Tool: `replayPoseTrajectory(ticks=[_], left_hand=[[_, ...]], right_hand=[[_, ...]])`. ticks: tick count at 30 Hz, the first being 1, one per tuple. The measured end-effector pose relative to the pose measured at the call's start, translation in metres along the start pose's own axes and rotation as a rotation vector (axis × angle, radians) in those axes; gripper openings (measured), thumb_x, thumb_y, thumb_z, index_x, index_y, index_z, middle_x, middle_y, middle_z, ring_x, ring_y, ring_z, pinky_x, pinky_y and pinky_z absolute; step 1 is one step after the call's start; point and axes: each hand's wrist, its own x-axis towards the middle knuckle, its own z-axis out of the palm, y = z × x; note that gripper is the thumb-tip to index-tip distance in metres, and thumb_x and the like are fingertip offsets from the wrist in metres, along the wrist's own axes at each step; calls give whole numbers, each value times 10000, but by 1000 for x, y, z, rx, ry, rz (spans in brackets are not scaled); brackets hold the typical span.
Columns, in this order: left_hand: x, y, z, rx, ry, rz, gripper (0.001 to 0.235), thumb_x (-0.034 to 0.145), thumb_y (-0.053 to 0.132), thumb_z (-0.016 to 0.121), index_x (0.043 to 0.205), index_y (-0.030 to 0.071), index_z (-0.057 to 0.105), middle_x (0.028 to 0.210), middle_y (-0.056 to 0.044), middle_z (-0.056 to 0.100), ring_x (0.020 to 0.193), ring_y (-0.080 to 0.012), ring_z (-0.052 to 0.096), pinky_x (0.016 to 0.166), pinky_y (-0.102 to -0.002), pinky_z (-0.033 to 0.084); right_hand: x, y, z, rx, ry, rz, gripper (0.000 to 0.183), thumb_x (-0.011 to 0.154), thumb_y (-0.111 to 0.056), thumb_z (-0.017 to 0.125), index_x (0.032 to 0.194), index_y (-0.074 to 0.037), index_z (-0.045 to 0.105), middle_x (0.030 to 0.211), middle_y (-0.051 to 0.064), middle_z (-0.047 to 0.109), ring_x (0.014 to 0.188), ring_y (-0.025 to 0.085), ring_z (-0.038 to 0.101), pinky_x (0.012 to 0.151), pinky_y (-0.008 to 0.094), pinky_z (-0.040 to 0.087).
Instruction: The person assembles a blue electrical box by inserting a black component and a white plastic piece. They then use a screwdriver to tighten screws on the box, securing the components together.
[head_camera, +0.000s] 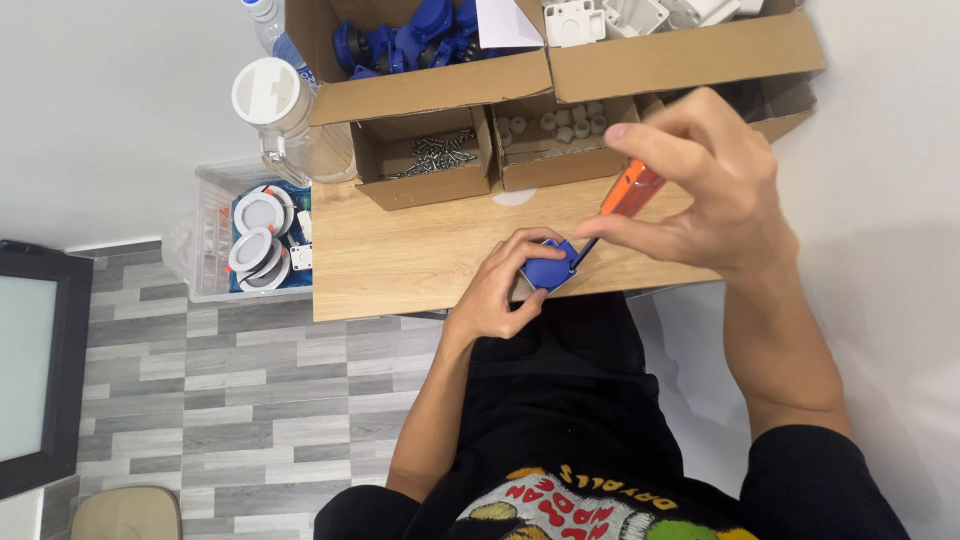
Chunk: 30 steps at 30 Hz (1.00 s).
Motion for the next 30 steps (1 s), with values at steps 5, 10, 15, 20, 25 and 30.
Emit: replayPoseTrajectory(ticks=[5,10,15,20,25,30], left_hand=[[-1,-4,1,5,4,3,480,927,143,639,1403,166,587,1489,-121,593,1384,-339,624,1107,-479,531],[0,-2,0,3,-5,1,470,941,163,631,1408,171,584,1494,-116,586,1387,-334,617,1119,-483,520],[-1,-1,0,3,-2,4,482,929,139,639,1407,164,586,1488,-117,593,1388,-334,617,1129,-479,516],[-1,-1,0,14,-4,-6,480,925,146,631,1402,162,582,1487,-109,595,1388,-331,619,1127,-477,502],[0,-2,0,18,-3,6,483,922,146,635,1402,161,586,1498,-112,590,1394,-340,621,1136,-487,499],[-1,-3,1,19,-4,-14,501,916,146,640,1414,169,589,1494,-117,588,1380,-339,622,1122,-479,504]], right_hand=[[19,-9,-35,704,-379,153,575,1110,80,555,1625,-75,352,1737,337,371,1568,439,592,1258,467,665],[10,-4,-41,665,-441,163,659,1076,113,583,1642,-77,303,1460,265,688,1284,322,803,1085,370,740],[8,-14,-28,378,-236,146,643,970,-19,924,1486,-10,542,1112,146,783,990,217,811,927,285,675],[-3,-6,-9,177,-93,74,630,964,-105,1055,1402,26,621,975,75,773,853,206,702,884,326,610],[-11,-13,10,56,39,179,741,842,-287,1164,1277,51,667,720,71,698,678,159,737,680,265,551],[-6,-11,6,30,64,26,688,942,-295,1082,1331,49,632,924,157,660,805,259,629,755,364,564]])
